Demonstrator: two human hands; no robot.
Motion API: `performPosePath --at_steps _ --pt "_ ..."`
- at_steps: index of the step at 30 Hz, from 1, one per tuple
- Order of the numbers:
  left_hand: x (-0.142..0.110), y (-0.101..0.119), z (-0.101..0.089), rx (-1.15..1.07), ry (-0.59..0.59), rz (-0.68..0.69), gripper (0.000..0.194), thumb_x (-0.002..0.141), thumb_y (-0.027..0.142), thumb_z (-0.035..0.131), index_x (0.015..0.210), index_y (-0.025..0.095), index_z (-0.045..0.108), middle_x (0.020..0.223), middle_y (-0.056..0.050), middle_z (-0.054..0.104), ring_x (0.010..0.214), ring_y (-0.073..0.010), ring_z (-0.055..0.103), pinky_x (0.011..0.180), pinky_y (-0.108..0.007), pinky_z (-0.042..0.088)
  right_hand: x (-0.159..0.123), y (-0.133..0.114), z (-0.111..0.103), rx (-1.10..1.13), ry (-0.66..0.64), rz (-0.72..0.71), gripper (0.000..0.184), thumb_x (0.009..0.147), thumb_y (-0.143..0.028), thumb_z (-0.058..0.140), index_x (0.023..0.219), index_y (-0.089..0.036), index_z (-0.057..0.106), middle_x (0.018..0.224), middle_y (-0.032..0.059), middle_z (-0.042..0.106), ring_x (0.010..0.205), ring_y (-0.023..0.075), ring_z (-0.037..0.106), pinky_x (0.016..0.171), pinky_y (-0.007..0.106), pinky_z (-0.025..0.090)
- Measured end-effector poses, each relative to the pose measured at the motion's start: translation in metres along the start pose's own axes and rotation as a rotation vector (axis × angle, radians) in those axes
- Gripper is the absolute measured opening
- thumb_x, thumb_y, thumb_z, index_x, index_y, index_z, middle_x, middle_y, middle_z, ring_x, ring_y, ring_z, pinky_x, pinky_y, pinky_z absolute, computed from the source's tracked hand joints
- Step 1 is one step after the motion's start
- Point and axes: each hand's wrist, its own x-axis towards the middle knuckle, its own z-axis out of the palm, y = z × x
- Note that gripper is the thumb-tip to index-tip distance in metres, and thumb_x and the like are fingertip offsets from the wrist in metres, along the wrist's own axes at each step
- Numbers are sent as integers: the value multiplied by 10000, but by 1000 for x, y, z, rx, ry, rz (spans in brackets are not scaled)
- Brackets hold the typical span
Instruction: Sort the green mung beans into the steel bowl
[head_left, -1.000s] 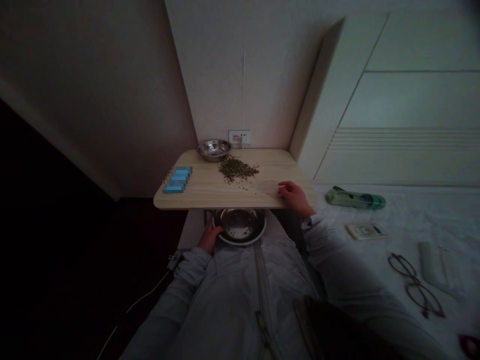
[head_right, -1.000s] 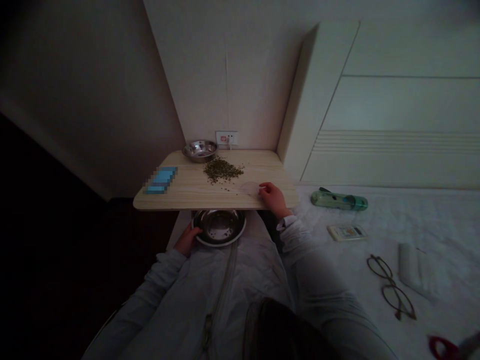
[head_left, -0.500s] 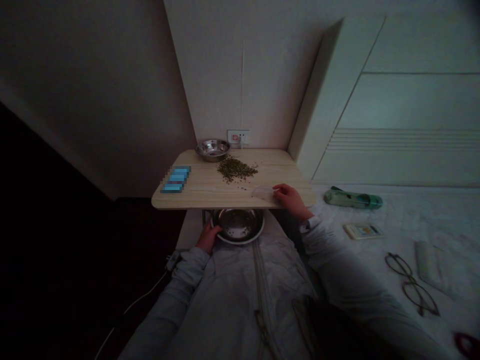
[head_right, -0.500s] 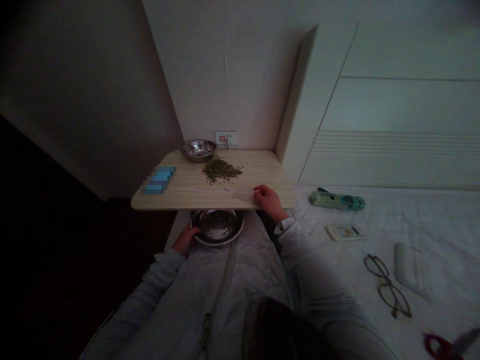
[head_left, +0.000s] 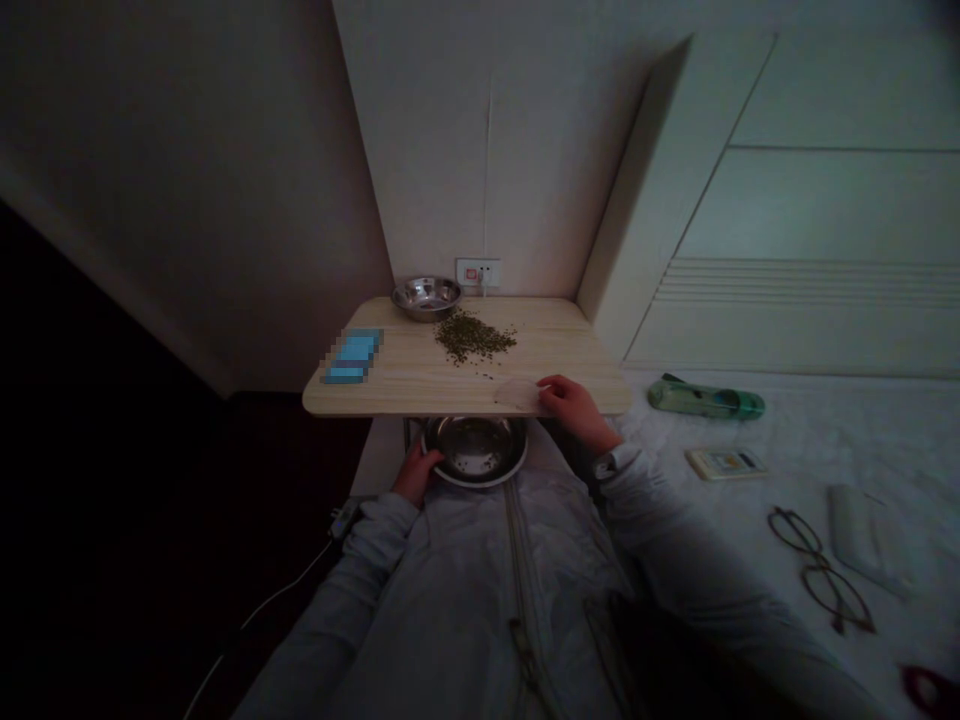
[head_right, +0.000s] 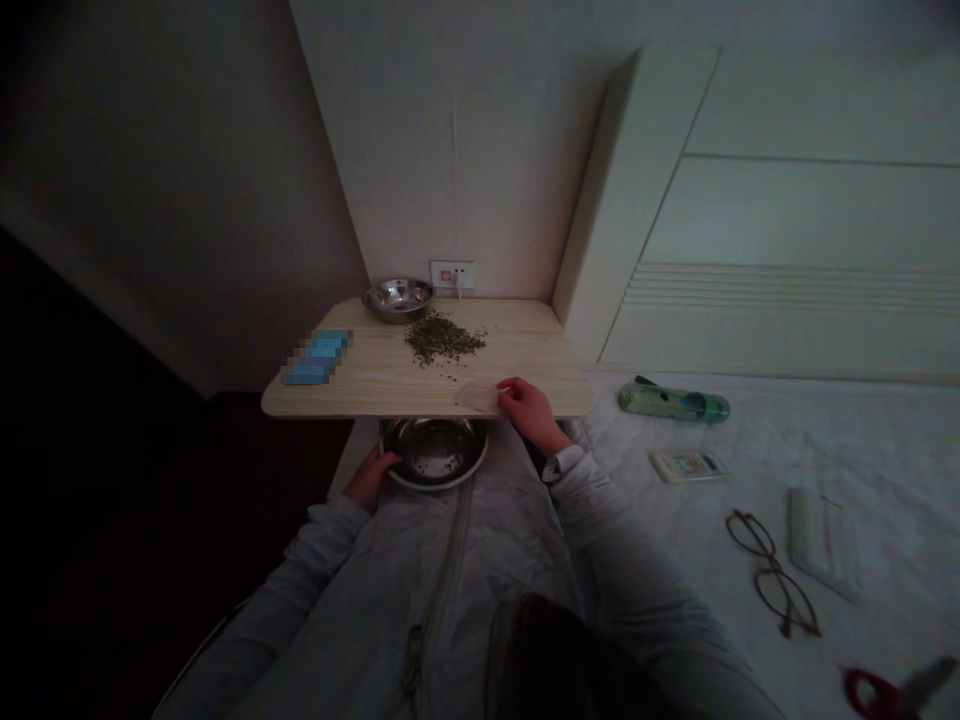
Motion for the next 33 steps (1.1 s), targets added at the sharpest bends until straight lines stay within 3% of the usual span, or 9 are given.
performPosePath --at_steps 15,22,27,33 --pt "-1 1 1 -9 -35 45 463 505 98 530 964 151 550 742 -12 632 677 -167 578 532 -234 422 -8 -10 10 103 -134 -16 224 612 -249 473 802 -154 546 550 -36 501 508 80 430 516 221 332" --pt "3 -4 -2 -35 -33 14 455 496 105 536 946 169 534 724 -2 621 645 -154 574 515 -230 410 28 -3 15 162 82 34 255 616 -267 451 831 -158 535 611 -13 541 517 82 440 516 218 347" --pt "6 -5 -4 -28 -39 38 415 490 118 548 904 148 545 691 0 612 640 -148 568 531 -229 411 61 -2 31 134 136 28 256 633 -260 426 840 -156 535 628 -2 548 526 89 449 548 236 367" --pt "1 -1 -2 -24 -22 16 466 501 99 537 963 166 530 732 -4 619 673 -153 570 543 -233 419 64 -4 42 7 169 -2 250 649 -249 416 849 -168 542 653 5 564 592 108 479 621 260 381"
